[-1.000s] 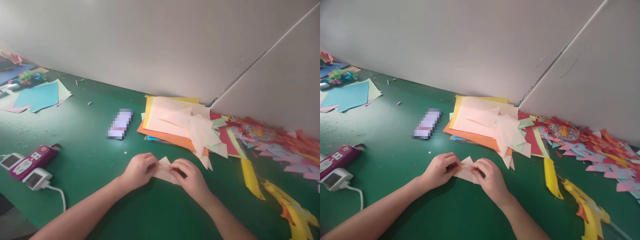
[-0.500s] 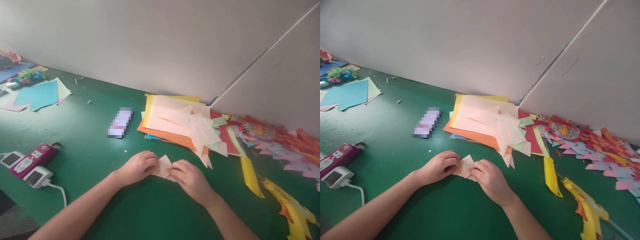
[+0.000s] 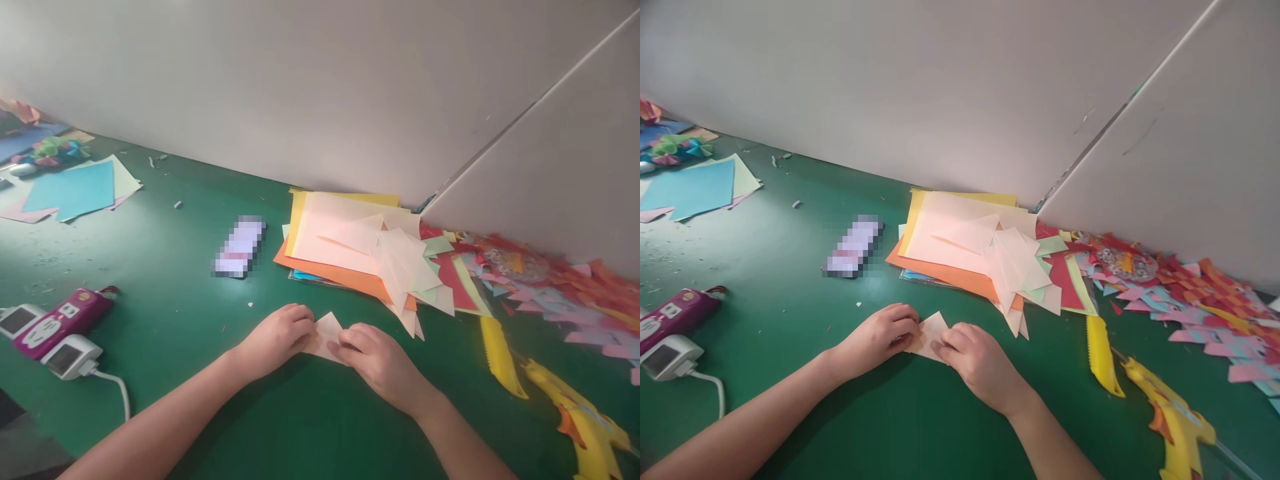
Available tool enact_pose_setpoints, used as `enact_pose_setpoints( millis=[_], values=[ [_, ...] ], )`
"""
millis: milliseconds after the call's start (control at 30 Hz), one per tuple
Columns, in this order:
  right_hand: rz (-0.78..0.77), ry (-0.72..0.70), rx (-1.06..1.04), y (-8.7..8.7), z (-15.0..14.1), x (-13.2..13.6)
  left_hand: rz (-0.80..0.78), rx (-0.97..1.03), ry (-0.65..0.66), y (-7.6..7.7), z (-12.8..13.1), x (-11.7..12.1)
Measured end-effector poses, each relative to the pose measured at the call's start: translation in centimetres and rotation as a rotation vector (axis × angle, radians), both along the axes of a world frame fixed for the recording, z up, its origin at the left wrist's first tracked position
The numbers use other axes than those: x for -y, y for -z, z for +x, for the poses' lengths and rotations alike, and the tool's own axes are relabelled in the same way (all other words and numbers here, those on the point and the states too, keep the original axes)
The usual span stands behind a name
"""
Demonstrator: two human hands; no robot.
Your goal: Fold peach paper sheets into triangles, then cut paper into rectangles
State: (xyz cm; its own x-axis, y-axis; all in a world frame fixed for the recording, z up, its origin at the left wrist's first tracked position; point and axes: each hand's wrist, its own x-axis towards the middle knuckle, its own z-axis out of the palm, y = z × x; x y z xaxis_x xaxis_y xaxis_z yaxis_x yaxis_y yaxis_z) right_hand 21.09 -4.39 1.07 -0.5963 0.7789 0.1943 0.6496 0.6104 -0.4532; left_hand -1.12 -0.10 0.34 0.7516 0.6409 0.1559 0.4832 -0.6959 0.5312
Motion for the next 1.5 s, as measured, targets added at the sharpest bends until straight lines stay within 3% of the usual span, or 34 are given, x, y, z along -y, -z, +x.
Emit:
enact_pose_setpoints(
  millis=[233, 567, 767, 900, 1033, 1133, 1500],
  values=[
    [0.026, -0.032, 0.046, 0.0, 0.1, -0.2, -0.053, -0.236, -0.131, -1.1, 0.7, 2.7],
    [0.122, -0.076, 0.034, 0.4, 0.4, -0.4, 0.092, -0.465, 0.049, -2.0, 0.8, 3.6],
    [0.102, -0.091, 0.034, 0.4, 0.5, -0.5, 0.116, -0.607, 0.048, -2.1, 1.2, 4.6],
    [0.114, -0.108, 0.015, 0.4, 0.6, -0.6, 0.133, -0.640, 0.026, -1.8, 1.4, 5.4],
    [0.066, -0.110, 0.024, 0.3, 0.7, -0.5, 0.253, -0.632, 0.133, -1.3, 1.3, 5.8],
    [0.021, -0.092, 0.027, 0.3, 0.7, -0.3, 0.294, -0.653, 0.143, -1.3, 1.3, 5.8],
    [-0.061, -0.038, 0.110, 0.1, -1.2, -0.1, 0.325, -0.698, 0.170, -1.0, 1.4, 5.7]
  ],
)
